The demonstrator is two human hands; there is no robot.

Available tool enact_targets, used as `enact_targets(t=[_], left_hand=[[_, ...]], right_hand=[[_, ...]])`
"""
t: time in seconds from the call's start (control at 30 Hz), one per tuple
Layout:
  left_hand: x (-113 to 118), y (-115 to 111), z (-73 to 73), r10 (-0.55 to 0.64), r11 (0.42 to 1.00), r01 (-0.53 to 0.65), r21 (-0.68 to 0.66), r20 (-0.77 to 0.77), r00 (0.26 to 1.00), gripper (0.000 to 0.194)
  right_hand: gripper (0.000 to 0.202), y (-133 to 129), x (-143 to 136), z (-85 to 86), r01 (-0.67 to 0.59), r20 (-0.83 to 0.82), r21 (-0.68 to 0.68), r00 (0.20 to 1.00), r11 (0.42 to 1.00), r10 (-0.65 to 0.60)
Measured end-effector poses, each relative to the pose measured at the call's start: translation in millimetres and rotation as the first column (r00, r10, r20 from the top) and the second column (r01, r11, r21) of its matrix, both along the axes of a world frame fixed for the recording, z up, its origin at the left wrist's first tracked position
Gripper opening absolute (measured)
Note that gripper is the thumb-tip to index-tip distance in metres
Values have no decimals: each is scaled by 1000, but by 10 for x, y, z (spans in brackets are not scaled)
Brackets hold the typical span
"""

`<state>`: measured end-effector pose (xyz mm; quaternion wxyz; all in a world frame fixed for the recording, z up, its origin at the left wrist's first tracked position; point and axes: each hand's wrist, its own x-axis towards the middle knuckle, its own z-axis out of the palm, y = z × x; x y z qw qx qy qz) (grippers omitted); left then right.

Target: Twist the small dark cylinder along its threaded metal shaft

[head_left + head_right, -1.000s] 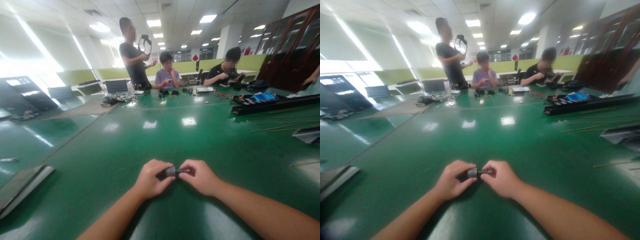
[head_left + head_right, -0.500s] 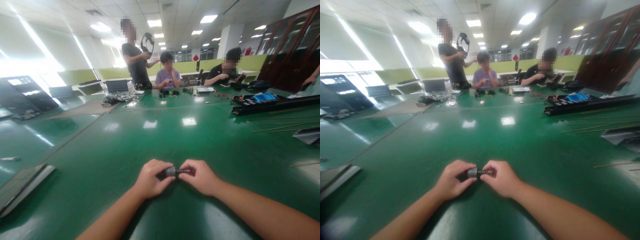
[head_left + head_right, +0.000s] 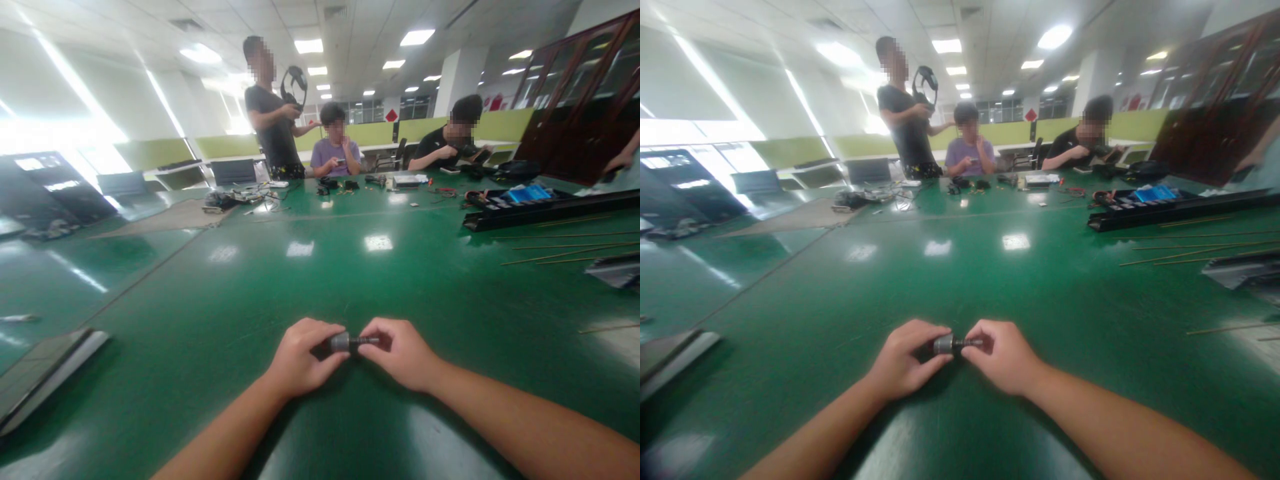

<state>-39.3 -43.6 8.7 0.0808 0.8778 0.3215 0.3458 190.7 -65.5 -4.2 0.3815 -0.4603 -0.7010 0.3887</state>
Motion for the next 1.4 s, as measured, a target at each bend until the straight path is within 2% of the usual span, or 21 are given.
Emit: enact_targets(t=[1.4], left_hand=[[-18, 5, 10, 28, 999, -28, -30, -1, 1000, 30]], right_hand=[[7, -12, 13, 44, 24, 9, 3, 1000, 1000, -24]])
